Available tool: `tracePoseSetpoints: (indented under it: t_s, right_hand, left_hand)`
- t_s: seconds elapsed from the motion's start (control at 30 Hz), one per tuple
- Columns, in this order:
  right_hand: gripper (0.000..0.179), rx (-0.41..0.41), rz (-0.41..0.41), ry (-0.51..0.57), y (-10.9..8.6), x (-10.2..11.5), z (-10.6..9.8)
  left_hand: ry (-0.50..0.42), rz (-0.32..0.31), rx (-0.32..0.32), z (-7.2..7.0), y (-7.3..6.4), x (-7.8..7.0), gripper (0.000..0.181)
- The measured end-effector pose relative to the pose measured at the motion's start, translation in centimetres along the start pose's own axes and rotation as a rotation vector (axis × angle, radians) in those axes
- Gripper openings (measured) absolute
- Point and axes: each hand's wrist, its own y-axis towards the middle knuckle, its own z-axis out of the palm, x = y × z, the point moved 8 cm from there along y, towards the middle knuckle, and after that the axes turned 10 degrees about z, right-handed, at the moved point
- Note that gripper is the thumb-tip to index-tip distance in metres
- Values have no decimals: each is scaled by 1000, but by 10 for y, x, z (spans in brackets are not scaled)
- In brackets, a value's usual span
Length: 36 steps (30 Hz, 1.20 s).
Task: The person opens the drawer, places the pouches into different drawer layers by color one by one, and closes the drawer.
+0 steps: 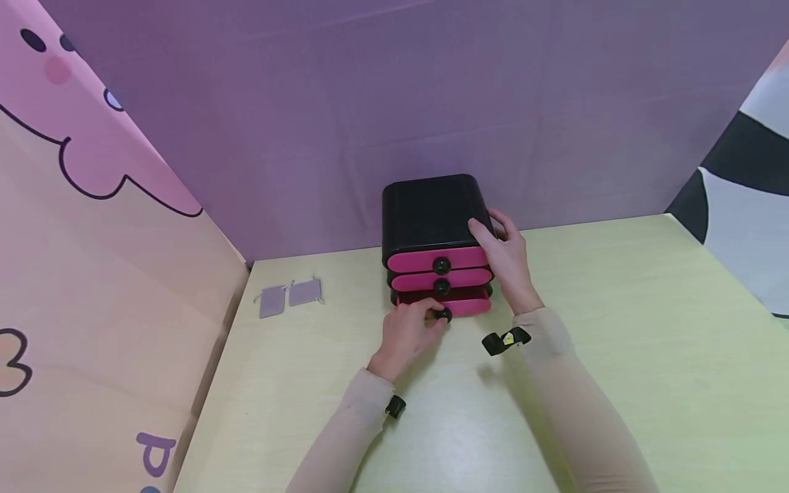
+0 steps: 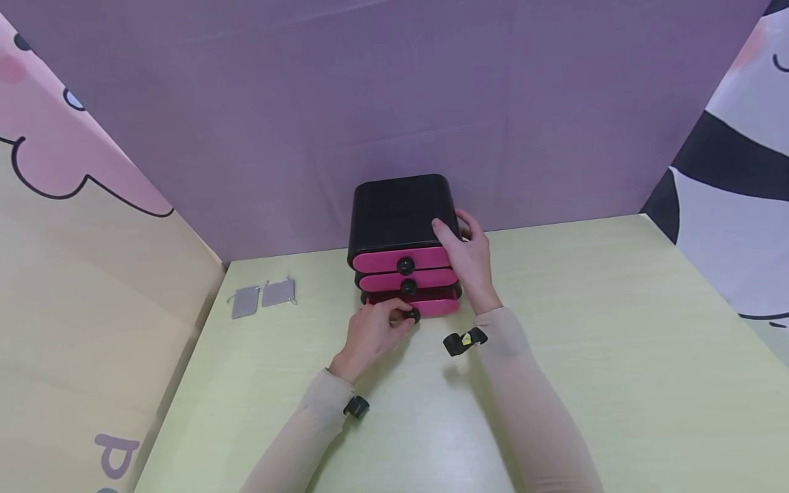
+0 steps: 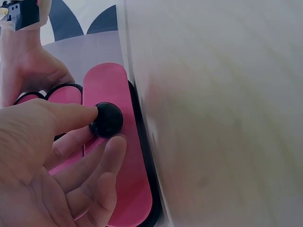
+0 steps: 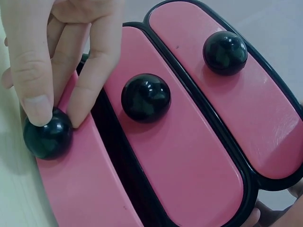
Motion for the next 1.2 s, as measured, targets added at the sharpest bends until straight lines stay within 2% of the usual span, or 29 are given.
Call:
tracePoseSetpoints:
  t_s: [0.67, 1.2]
  right_hand:
    - [78, -9, -7, 1, 0, -1, 1]
    - [78, -7, -8, -10, 1, -2, 1]
  left_hand:
    - [23, 15, 33, 1, -11, -6, 22]
    - [61, 64, 60, -1, -21, -14, 18]
